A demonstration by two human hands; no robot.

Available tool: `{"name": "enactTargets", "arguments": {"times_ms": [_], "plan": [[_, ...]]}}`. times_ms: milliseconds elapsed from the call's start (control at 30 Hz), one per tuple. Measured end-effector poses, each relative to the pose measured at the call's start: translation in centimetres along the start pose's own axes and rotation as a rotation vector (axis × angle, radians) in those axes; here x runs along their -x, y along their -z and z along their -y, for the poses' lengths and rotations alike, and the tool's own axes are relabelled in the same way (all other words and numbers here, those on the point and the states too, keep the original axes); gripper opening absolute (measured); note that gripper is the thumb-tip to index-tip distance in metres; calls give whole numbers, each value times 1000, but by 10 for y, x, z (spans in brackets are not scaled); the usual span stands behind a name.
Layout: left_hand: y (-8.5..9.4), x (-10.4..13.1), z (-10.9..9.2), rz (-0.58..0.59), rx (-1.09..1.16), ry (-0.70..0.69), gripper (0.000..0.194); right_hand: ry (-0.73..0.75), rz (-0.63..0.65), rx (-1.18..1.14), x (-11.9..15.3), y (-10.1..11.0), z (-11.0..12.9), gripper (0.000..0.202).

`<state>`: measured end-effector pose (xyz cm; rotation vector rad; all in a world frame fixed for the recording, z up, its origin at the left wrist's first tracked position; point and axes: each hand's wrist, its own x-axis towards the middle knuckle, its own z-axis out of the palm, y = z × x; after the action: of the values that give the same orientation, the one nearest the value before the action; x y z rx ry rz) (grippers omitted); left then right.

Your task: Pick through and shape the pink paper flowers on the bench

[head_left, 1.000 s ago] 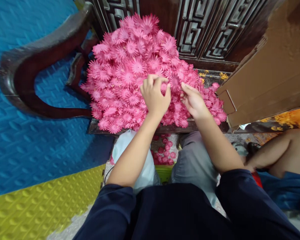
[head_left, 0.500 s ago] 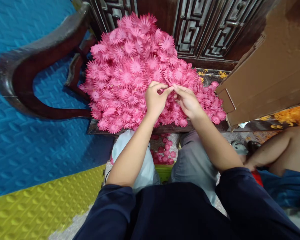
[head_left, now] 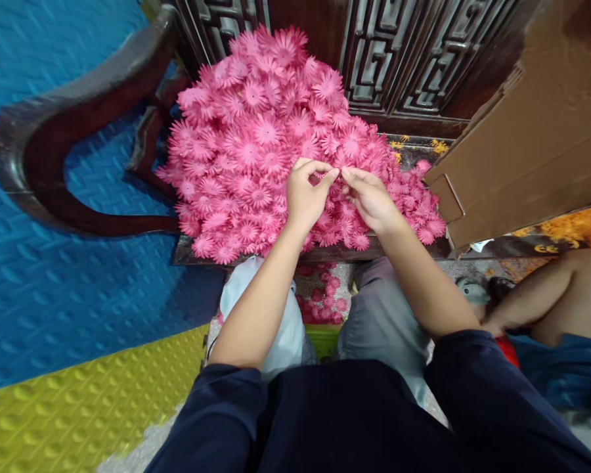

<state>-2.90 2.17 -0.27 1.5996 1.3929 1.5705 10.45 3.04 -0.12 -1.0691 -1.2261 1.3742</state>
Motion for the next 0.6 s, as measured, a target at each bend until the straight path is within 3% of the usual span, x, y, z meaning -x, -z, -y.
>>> {"name": "enactTargets", "arguments": {"times_ms": [167, 267, 333, 400, 500, 600], "plan": [[-6, 0, 5, 10, 104, 39, 13, 0, -50, -30, -5, 1, -9, 33], [-7, -2, 11, -17, 187, 104, 16, -56, -152, -30, -11, 8, -14, 35], [-2, -7, 16, -109, 173, 112, 19, -69, -236, -27, -14, 15, -15, 38], [7, -15, 20, -272, 93, 77, 21, -70, -309, -30, -16, 21, -15, 41], [19, -24, 25, -479, -80, 33, 18, -62, -331, -33, -15, 23, -14, 39], [18, -22, 24, -469, -114, 17, 23, -61, -274, -30, -13, 18, -14, 37]]}}
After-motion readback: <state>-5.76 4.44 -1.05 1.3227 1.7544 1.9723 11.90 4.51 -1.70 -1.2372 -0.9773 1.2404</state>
